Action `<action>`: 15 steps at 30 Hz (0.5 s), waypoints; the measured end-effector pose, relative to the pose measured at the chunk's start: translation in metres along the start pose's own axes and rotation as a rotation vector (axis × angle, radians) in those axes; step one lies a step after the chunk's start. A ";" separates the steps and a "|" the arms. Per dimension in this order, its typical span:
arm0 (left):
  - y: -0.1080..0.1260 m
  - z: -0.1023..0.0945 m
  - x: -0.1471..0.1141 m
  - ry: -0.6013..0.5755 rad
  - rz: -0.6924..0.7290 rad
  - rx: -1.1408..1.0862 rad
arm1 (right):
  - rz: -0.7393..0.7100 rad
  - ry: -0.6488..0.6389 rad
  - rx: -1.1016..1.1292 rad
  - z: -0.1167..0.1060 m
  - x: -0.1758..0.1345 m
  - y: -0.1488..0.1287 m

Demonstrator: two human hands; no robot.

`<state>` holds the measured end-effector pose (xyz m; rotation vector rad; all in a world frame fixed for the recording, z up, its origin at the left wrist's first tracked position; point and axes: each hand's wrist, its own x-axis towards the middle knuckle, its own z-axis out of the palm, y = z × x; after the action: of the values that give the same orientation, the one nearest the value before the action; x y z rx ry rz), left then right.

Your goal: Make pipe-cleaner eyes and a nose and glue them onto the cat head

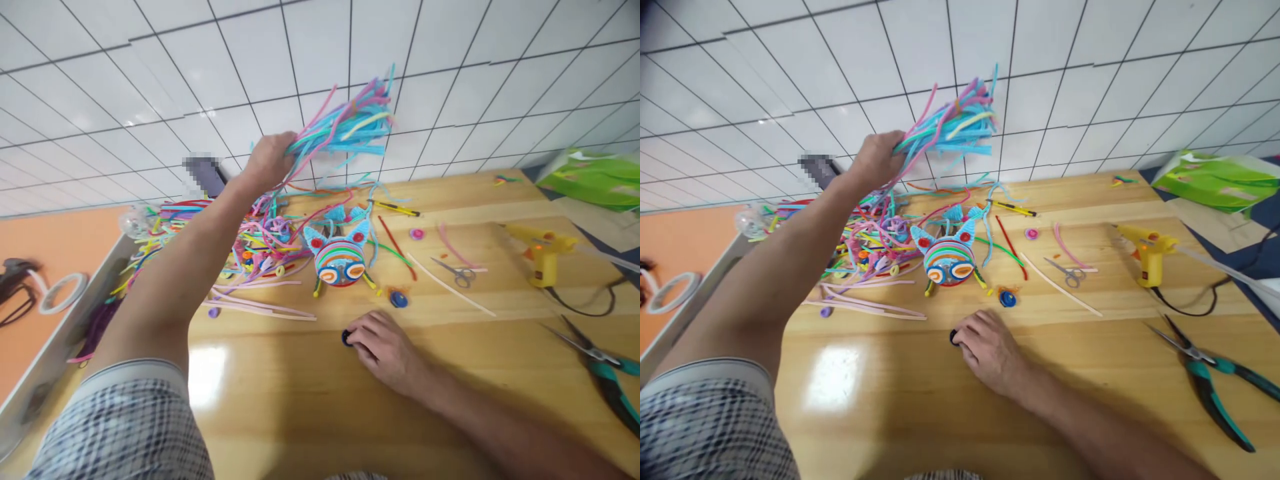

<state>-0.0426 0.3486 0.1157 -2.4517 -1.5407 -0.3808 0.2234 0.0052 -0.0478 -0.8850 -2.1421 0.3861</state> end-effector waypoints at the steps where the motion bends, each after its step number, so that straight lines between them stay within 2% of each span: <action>1: 0.000 -0.004 0.002 0.015 -0.007 -0.010 | 0.000 0.002 -0.005 0.000 0.000 0.000; 4: 0.011 0.001 0.004 -0.027 -0.021 -0.042 | -0.005 -0.008 -0.022 -0.002 0.002 -0.001; 7: 0.032 0.025 -0.003 -0.098 -0.019 -0.052 | -0.016 -0.021 -0.013 -0.004 0.002 -0.001; 10: 0.045 0.045 -0.019 -0.192 0.077 -0.185 | -0.029 -0.010 -0.006 -0.005 0.001 0.002; 12: 0.037 0.047 -0.036 -0.193 0.082 -0.282 | -0.043 -0.006 -0.005 -0.005 0.001 0.004; 15: -0.006 0.033 -0.076 -0.121 0.044 -0.319 | -0.061 -0.018 0.000 -0.006 0.003 0.005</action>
<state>-0.0763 0.2974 0.0598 -2.7924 -1.5749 -0.5149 0.2287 0.0107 -0.0447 -0.8170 -2.1801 0.3638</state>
